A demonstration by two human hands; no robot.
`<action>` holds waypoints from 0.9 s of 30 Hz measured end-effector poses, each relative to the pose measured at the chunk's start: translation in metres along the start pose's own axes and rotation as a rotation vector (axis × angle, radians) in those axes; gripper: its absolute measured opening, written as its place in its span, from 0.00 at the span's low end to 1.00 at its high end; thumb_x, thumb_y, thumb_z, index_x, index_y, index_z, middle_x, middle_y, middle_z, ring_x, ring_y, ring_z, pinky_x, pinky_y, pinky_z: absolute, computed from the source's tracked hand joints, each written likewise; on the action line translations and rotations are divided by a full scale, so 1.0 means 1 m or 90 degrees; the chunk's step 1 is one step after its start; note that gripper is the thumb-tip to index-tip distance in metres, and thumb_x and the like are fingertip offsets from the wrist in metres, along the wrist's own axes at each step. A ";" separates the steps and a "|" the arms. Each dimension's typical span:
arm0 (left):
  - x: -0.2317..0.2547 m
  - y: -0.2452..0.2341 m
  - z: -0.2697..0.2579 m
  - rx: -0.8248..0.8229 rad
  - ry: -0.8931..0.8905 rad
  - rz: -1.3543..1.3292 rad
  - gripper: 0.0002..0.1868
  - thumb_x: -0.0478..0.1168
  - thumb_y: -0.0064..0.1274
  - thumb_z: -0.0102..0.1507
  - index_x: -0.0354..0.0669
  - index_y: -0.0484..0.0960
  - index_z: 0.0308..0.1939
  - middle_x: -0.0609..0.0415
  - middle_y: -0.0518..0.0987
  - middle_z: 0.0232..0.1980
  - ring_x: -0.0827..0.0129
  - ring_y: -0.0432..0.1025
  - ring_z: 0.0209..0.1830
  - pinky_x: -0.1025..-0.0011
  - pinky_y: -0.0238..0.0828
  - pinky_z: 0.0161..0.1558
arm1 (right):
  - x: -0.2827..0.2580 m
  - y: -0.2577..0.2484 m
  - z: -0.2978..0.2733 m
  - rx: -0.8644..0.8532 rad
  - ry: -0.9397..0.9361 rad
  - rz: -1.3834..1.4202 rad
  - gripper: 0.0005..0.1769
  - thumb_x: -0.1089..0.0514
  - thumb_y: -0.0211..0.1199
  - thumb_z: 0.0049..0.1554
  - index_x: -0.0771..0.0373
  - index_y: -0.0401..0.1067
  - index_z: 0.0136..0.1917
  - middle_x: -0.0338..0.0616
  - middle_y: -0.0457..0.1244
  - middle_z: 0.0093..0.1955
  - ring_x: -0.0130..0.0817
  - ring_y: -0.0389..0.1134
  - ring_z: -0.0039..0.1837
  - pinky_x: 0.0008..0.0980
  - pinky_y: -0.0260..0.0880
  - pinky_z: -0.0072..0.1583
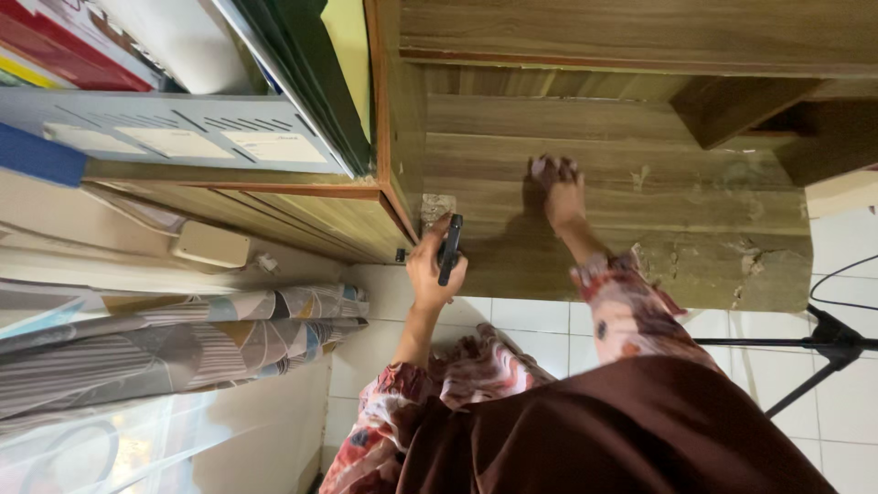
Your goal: The person cleans the wooden shelves of a desk by spraying liquid from a bottle and wiping the surfaces with a cloth.
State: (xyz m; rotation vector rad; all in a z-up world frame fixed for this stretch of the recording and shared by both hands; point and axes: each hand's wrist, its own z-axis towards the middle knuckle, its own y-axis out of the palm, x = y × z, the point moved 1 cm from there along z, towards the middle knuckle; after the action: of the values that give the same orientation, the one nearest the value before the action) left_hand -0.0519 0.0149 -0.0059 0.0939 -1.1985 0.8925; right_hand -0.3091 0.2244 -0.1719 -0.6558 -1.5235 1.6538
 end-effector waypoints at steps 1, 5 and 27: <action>0.001 0.000 0.001 0.004 0.015 -0.007 0.32 0.31 0.54 0.51 0.45 0.80 0.61 0.45 0.83 0.42 0.56 0.79 0.34 0.65 0.77 0.40 | -0.006 0.014 0.021 0.027 0.028 -0.009 0.42 0.65 0.58 0.49 0.51 0.59 0.77 0.49 0.57 0.78 0.56 0.51 0.78 0.57 0.55 0.69; 0.004 -0.006 0.001 0.001 0.056 -0.036 0.34 0.32 0.54 0.50 0.44 0.78 0.62 0.43 0.83 0.48 0.56 0.78 0.35 0.65 0.77 0.41 | -0.068 0.047 0.085 -0.031 0.087 0.274 0.44 0.64 0.52 0.55 0.51 0.45 0.83 0.57 0.51 0.80 0.64 0.53 0.74 0.62 0.56 0.67; -0.020 0.012 -0.011 -0.002 0.046 -0.027 0.29 0.30 0.57 0.54 0.40 0.77 0.61 0.58 0.86 0.38 0.73 0.75 0.27 0.74 0.74 0.35 | 0.045 0.012 -0.128 0.054 0.111 0.062 0.44 0.64 0.56 0.48 0.57 0.57 0.78 0.50 0.46 0.84 0.56 0.50 0.80 0.49 0.67 0.70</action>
State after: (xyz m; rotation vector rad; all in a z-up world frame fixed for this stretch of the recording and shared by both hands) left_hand -0.0521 0.0174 -0.0315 0.0838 -1.1273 0.8507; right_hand -0.2338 0.3355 -0.1971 -0.8181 -1.3089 1.6762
